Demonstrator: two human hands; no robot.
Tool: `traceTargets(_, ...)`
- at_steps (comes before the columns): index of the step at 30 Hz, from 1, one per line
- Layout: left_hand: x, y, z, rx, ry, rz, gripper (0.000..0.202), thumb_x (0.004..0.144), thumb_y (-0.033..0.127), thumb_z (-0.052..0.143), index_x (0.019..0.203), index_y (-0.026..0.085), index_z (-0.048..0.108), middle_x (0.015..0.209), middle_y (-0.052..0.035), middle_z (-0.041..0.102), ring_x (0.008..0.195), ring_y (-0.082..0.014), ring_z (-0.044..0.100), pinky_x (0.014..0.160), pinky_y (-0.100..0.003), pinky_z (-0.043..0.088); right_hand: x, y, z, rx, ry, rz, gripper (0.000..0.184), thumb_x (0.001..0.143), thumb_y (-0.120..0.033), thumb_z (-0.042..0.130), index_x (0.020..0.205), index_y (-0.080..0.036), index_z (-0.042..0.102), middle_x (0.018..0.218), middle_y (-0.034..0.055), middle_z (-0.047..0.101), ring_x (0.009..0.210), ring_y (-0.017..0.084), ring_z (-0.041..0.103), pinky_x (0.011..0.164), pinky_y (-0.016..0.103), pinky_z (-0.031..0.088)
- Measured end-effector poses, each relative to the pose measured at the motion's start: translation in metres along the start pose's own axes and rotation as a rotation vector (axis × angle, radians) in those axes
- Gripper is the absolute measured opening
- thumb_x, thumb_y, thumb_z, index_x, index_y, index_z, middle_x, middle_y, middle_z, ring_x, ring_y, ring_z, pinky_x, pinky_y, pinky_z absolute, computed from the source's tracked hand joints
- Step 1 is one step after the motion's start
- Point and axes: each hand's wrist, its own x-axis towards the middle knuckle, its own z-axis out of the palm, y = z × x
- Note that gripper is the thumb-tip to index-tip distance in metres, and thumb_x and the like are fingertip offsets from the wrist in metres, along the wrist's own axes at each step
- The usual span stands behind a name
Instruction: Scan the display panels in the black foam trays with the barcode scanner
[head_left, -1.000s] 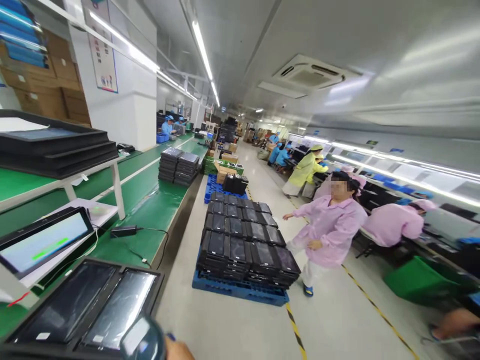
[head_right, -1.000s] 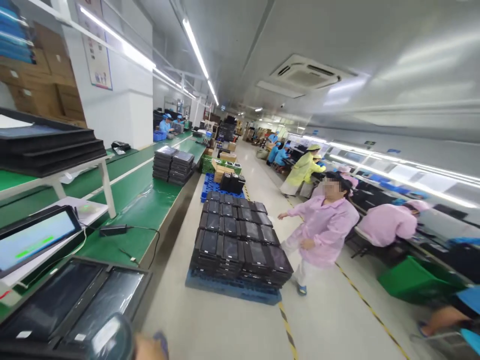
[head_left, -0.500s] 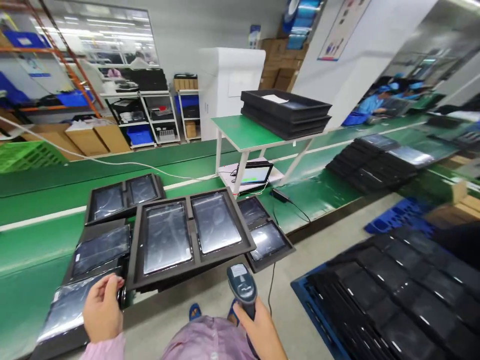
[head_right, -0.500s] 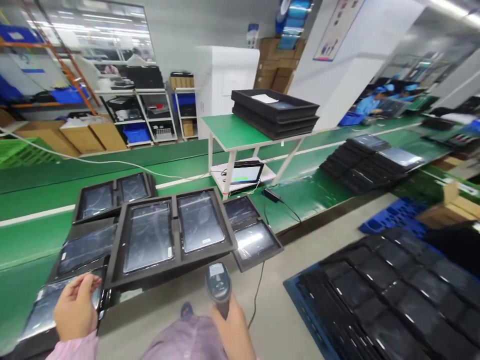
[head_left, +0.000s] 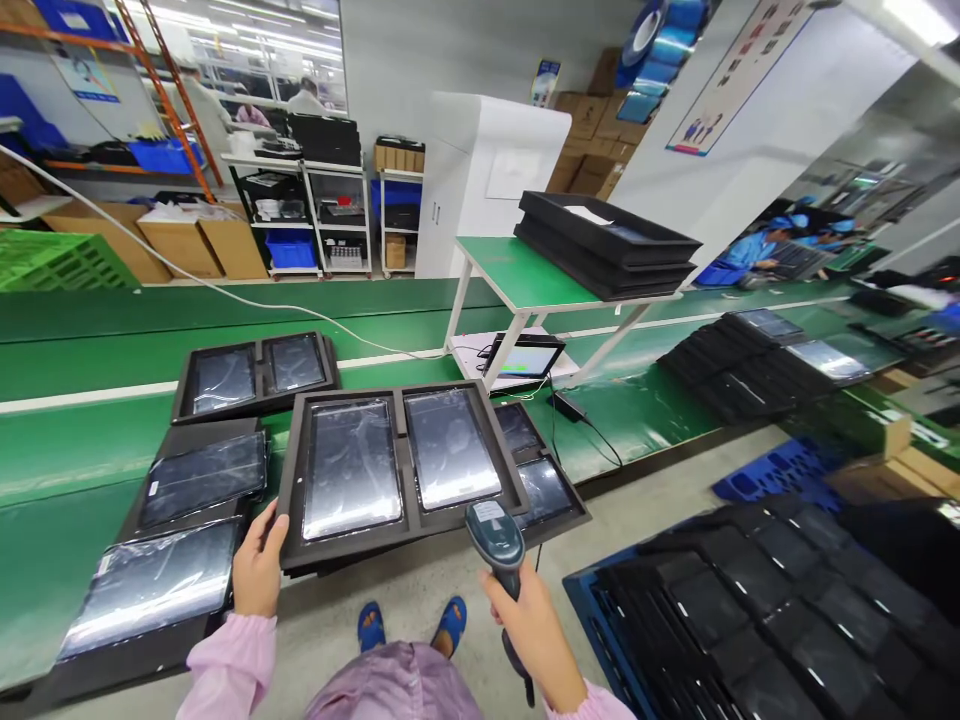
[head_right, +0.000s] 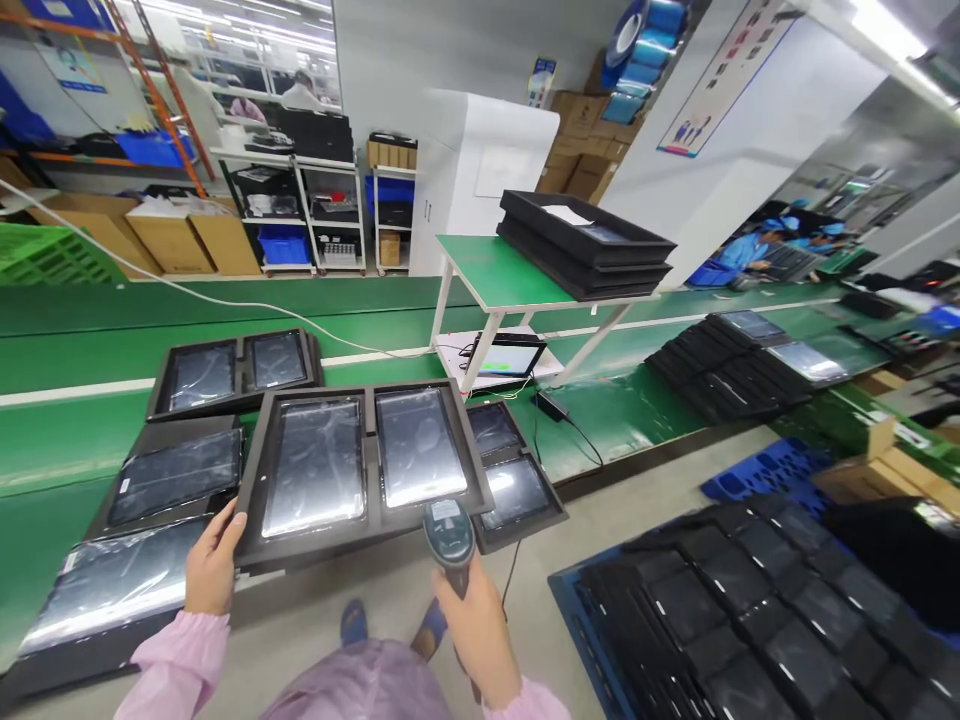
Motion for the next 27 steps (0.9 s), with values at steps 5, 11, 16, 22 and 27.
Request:
traceTargets(5,-0.004,0.005,0.004,-0.118,0.012,-0.080,0.076,0.072,0.064,0.072,0.129,0.013,0.068,0.133,-0.0149,0.067,0.128,-0.0356,0.058,0.119,-0.051,0.036,-0.001,-0.007,0.000,-0.003,-0.082,0.035,0.039,0.081,-0.054,0.059,0.099,-0.019,0.063,0.075,0.0037,0.068,0.069,0.024,0.065,0.066,0.034,0.050)
traceTargets(11,-0.003,-0.003,0.004,-0.195,-0.001,-0.116,0.072,0.072,0.060,0.075,0.127,0.015,0.069,0.132,-0.0140,0.068,0.127,-0.0351,0.059,0.118,-0.052,0.038,-0.001,-0.012,0.001,-0.037,-0.062,0.033,0.041,0.077,-0.057,0.058,0.094,-0.020,0.063,0.072,0.0036,0.067,0.071,0.026,0.065,0.067,0.036,0.049)
traceTargets(16,0.000,-0.021,0.003,-0.250,-0.054,-0.113,0.072,0.076,0.060,0.075,0.132,0.015,0.066,0.135,-0.0143,0.067,0.126,-0.0325,0.060,0.117,-0.048,0.041,-0.003,-0.011,0.000,-0.069,-0.055,0.044,0.044,0.079,-0.059,0.055,0.097,-0.020,0.062,0.076,0.0053,0.068,0.076,0.027,0.066,0.071,0.037,0.049)
traceTargets(22,-0.001,-0.021,0.003,-0.272,-0.055,-0.126,0.070,0.076,0.059,0.077,0.131,0.017,0.067,0.134,-0.0138,0.067,0.127,-0.0332,0.060,0.119,-0.051,0.038,-0.003,-0.007,0.001,-0.052,-0.082,0.038,0.042,0.080,-0.059,0.054,0.094,-0.020,0.060,0.074,0.0046,0.067,0.074,0.026,0.065,0.073,0.039,0.049)
traceTargets(27,0.000,-0.023,0.004,-0.299,-0.043,-0.133,0.070,0.074,0.058,0.079,0.129,0.017,0.068,0.135,-0.0140,0.067,0.130,-0.0340,0.057,0.120,-0.052,0.035,-0.002,-0.003,0.001,-0.054,-0.082,0.038,0.041,0.081,-0.060,0.054,0.091,-0.020,0.059,0.066,0.0015,0.062,0.066,0.024,0.062,0.071,0.039,0.048)
